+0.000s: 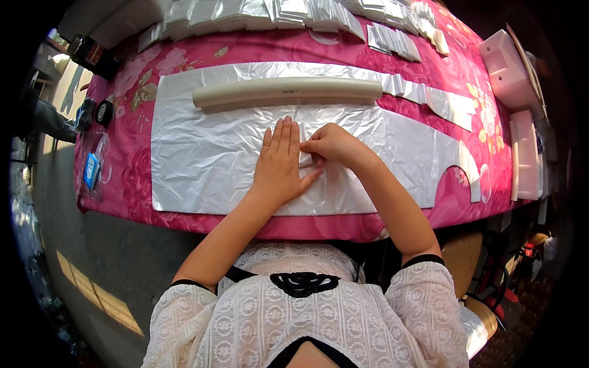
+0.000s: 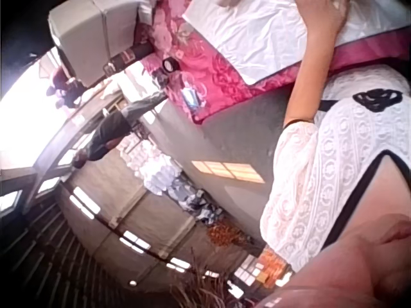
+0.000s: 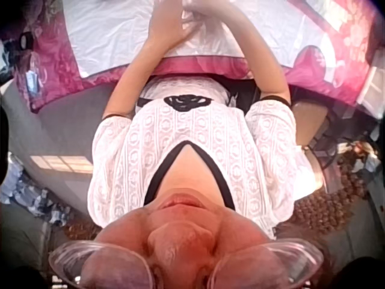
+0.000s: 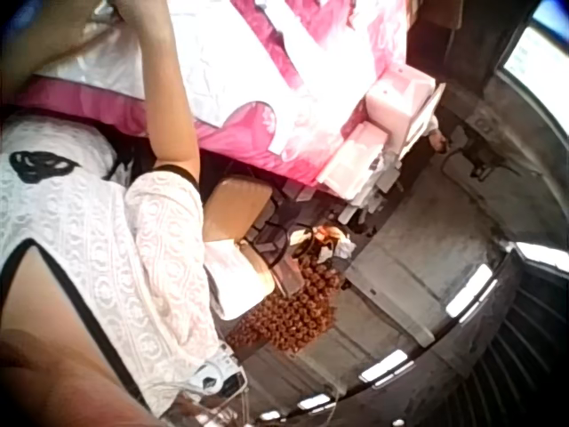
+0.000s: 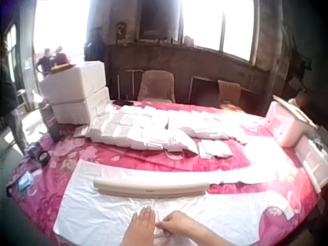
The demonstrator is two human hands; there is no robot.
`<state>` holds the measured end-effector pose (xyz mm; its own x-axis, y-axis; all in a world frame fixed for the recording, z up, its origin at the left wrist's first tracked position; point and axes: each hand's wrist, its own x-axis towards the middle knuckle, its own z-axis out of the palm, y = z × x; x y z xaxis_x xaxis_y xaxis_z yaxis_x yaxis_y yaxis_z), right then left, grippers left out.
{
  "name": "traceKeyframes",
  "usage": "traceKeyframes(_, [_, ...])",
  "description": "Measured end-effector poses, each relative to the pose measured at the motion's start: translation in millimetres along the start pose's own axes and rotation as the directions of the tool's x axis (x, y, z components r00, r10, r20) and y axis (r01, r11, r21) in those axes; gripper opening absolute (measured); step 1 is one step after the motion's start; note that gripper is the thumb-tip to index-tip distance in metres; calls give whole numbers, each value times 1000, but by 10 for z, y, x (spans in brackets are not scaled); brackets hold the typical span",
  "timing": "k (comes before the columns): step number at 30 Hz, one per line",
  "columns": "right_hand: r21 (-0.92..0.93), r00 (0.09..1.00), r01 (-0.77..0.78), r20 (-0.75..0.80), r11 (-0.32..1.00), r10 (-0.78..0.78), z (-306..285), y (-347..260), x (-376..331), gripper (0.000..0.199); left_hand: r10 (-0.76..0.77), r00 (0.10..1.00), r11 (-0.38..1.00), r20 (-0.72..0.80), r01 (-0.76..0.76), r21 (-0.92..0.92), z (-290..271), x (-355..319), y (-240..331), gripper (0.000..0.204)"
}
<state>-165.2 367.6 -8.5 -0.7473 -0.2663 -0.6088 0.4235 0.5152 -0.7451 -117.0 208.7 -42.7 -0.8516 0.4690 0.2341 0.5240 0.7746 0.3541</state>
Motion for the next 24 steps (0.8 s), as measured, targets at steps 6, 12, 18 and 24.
traceKeyframes(6, [-78,994,27,-107,997,-35,72,1,-59,29,-102,988,995,116,101,15,92,-8,-22,117])
traceKeyframes(12, [-631,825,79,-393,772,-406,290,146,-364,30,-109,989,989,96,99,110,131,-13,-23,115])
traceKeyframes(18, [-811,863,-57,-334,582,-380,319,-28,-529,23,-68,976,984,-209,31,-175,2,-180,-100,92])
traceKeyframes(24, [-856,544,392,-80,337,-835,568,5,40,52,-142,895,137,423,441,-887,-533,-1122,-67,42])
